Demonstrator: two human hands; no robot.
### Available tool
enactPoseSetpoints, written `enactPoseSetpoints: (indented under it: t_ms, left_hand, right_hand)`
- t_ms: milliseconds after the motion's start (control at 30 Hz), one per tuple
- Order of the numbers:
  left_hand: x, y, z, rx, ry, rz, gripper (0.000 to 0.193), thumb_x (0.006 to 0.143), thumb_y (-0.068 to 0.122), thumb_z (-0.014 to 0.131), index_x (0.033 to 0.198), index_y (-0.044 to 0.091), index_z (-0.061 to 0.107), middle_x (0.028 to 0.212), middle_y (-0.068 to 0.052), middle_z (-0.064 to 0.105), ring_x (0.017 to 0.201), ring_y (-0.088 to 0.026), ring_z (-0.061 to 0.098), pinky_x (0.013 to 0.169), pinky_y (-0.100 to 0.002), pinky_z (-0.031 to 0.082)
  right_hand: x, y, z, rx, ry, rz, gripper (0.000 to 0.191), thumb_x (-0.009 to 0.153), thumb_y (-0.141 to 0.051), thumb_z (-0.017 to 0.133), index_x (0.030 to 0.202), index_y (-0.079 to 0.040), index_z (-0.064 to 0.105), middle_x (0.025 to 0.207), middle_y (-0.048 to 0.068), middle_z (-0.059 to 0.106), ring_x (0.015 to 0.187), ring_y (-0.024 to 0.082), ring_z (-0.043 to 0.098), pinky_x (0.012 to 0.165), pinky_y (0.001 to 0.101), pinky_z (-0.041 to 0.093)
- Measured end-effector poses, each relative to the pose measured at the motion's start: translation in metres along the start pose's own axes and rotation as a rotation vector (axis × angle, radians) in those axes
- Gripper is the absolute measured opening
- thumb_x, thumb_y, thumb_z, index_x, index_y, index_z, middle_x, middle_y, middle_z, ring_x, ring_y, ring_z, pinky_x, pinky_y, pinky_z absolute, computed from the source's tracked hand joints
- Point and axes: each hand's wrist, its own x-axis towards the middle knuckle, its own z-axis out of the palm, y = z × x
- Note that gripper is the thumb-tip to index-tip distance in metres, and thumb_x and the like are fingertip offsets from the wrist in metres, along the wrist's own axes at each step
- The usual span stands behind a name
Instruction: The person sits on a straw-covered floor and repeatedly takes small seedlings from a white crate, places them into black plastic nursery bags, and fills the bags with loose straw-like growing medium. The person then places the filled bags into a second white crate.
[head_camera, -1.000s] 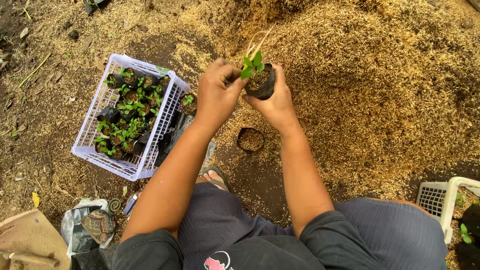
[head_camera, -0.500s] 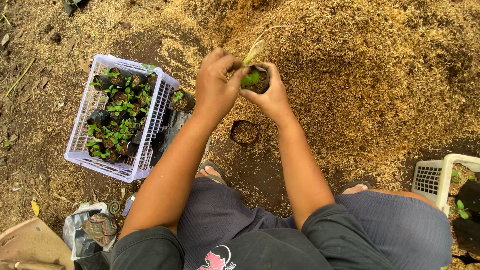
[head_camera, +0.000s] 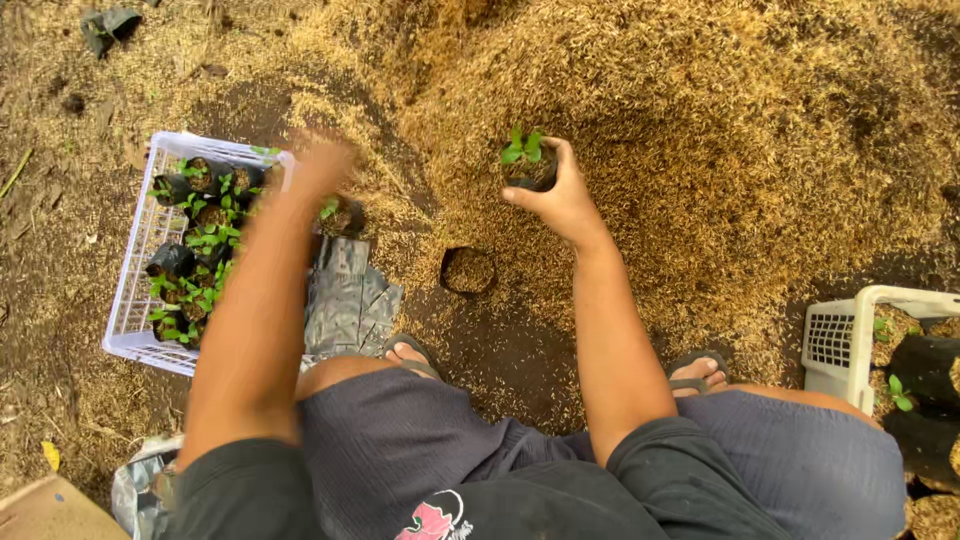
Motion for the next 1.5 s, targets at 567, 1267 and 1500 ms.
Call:
enactPoseSetpoints:
  t_ms: [567,1267,1500]
  left_hand:
    - [-0.091,0.139,-0.073,-0.528,0.474,0.644,0.011,0.090,0.014,0.082,0.092,0.013,0.072,0.127,-0.005,0.067,0.125,-0.027,0.057,0.110,-0.050,0.044]
    - [-0.072,0.123,-0.037,-0.353,0.417,0.606,0.012,0.085,0.017,0.082,0.088,0.011,0.072,0.122,-0.005,0.066,0.135,-0.029,0.051,0.122,-0.064,0.017]
    - [-0.019,0.054,-0.043,-0.477,0.281,0.428,0.011,0.093,0.016,0.076,0.099,0.011,0.069,0.116,-0.005,0.071,0.121,-0.025,0.059,0.122,-0.054,0.024]
  right_hand:
    - [-0.009,-0.019,0.010,0.359,-0.478,-0.005,0.095,0.060,-0.022,0.096,0.142,-0.012,0.049,0.131,0.007,0.063,0.127,0.026,0.061,0.116,0.0436,0.048]
    - [-0.005,-0.021,0.031,0.123,-0.469,0.033,0.094,0.061,-0.023,0.091,0.143,-0.012,0.046,0.131,0.007,0.062,0.123,0.023,0.061,0.108,0.0386,0.051]
    - [0.001,-0.009,0.030,0.089,-0.427,0.034,0.102,0.060,-0.030,0.092,0.148,-0.012,0.045,0.134,0.010,0.065,0.131,0.028,0.061,0.120,0.0427,0.043]
